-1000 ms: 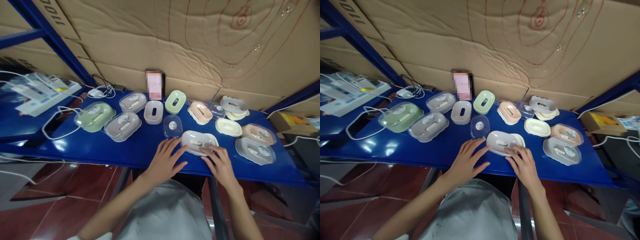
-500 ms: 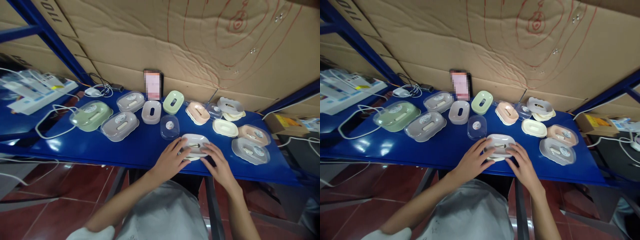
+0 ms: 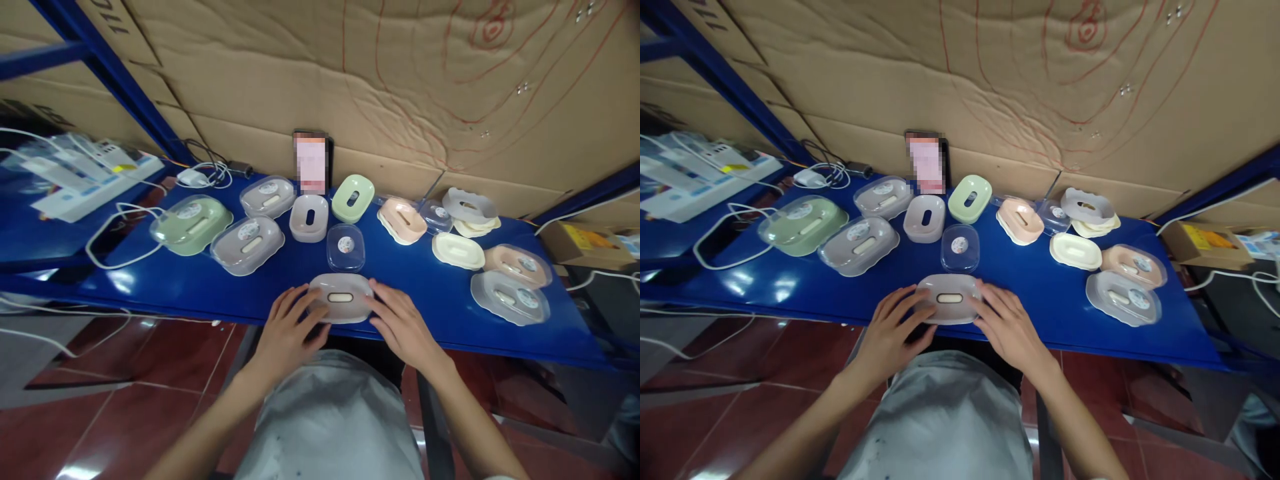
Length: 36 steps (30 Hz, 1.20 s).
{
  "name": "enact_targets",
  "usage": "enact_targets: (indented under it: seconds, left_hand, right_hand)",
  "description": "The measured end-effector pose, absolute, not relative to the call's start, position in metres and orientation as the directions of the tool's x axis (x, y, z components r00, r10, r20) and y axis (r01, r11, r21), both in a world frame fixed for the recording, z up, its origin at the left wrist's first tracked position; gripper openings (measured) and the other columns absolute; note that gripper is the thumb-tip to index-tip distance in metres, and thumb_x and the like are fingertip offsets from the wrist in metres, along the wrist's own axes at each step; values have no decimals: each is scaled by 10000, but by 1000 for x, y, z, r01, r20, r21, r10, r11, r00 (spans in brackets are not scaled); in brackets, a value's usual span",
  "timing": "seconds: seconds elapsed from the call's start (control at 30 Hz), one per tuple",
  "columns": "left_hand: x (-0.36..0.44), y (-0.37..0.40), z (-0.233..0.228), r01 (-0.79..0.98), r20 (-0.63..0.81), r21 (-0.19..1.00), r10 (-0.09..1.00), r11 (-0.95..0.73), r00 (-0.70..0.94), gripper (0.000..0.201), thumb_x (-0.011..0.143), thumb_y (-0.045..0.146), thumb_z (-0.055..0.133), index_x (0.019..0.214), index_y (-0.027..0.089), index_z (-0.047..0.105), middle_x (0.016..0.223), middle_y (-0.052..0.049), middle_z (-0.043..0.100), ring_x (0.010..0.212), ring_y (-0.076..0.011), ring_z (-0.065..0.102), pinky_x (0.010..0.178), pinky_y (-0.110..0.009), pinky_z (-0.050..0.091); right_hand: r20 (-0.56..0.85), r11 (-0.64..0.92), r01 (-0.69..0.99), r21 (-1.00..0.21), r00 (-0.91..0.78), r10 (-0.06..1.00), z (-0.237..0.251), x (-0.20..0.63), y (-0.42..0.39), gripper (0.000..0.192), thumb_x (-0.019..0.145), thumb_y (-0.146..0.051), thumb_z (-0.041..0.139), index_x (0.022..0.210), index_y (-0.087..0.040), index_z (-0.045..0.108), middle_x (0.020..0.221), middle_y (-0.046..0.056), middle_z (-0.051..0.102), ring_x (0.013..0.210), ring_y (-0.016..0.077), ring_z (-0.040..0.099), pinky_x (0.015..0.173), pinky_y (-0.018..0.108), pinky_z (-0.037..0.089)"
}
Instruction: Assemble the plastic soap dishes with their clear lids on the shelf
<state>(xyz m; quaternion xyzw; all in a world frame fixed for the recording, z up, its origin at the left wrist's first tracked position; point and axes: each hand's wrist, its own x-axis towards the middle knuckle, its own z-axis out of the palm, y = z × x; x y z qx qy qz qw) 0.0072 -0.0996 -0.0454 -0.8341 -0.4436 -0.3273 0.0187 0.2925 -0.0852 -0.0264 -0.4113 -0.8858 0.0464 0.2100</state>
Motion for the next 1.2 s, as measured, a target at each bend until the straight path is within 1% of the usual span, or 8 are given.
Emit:
enact_targets:
  seconds: [0.1, 0.23, 0.37, 0.5, 0.67, 0.87, 1.0, 1.2]
  left_hand:
    - [-16, -100, -46, 771, 556, 284, 753, -569, 351, 201, 971, 204, 709, 1169, 214, 677, 1356, -139, 703, 1379, -369, 611, 1086, -562, 570]
    - [-44, -102, -47, 776, 544, 317, 775, -545, 322, 241, 965, 195, 702, 1197, 234, 652, 1412, -135, 668, 1412, -372, 592, 1108, -588, 568]
    - [-53, -102, -49, 735, 539, 389, 784, -555, 307, 261, 970, 175, 690, 1219, 248, 660, 1424, -114, 665, 1440, -358, 576, 1134, -593, 570]
    - [-41, -97, -50, 660, 521, 454, 779, -599, 350, 283, 1006, 179, 673, 1279, 252, 649, 1449, -111, 646, 1467, -336, 557, 1156, -553, 569]
    - [-23, -89, -52, 618, 433, 564, 834, -547, 342, 573, 1028, 279, 705, 1558, 292, 486, 1636, -150, 466, 1480, -303, 554, 1199, -501, 544]
    - [-21, -87, -53, 611, 430, 558, 825, -561, 365, 703, 1027, 293, 716, 1647, 344, 389, 1708, -149, 389, 1495, -316, 542, 1174, -512, 560]
    - [-26, -88, -51, 627, 449, 490, 791, -606, 415, 618, 1037, 260, 697, 1608, 338, 473, 1708, -137, 416, 1571, -341, 451, 1223, -571, 498]
    - [-37, -92, -52, 616, 438, 553, 825, -561, 358, 612, 1027, 284, 708, 1598, 344, 493, 1724, -117, 416, 1523, -309, 531, 1193, -491, 547]
  right_hand:
    - [326, 630, 740, -236, -551, 768, -21, 276, -57, 546, 1118, -181, 416, 1659, -255, 425, 1714, 117, 441, 1588, 315, 411, 1239, 590, 451]
    - [299, 613, 761, -215, -546, 783, -24, 258, -36, 517, 1126, -271, 441, 1642, -246, 438, 1599, 132, 574, 1581, 339, 417, 1286, 631, 372]
    - [389, 384, 897, -219, -281, 877, -34, 267, -43, 677, 966, -714, 644, 1408, -202, 619, 1288, 198, 674, 1335, 431, 620, 1155, 685, 482]
    - [399, 298, 871, -391, -131, 907, -35, 291, -59, 561, 1019, -647, 610, 1387, -224, 600, 1300, 182, 630, 1306, 393, 646, 1027, 582, 604]
    - [383, 500, 673, -545, -330, 863, -20, 296, -76, 527, 1062, -427, 641, 1565, -328, 517, 1458, 135, 566, 1457, 318, 564, 1167, 526, 553]
    - [326, 719, 596, -359, -641, 695, -18, 268, -78, 567, 1088, -318, 595, 1639, -342, 461, 1636, 117, 487, 1640, 349, 310, 1239, 593, 486]
    - [327, 748, 622, -230, -675, 661, -28, 256, -80, 647, 1074, -319, 623, 1681, -316, 398, 1622, 140, 529, 1647, 371, 284, 1200, 588, 533]
    - [297, 788, 597, -150, -733, 612, -19, 246, -76, 665, 1072, -304, 620, 1692, -280, 381, 1629, 135, 537, 1646, 372, 286, 1225, 595, 509]
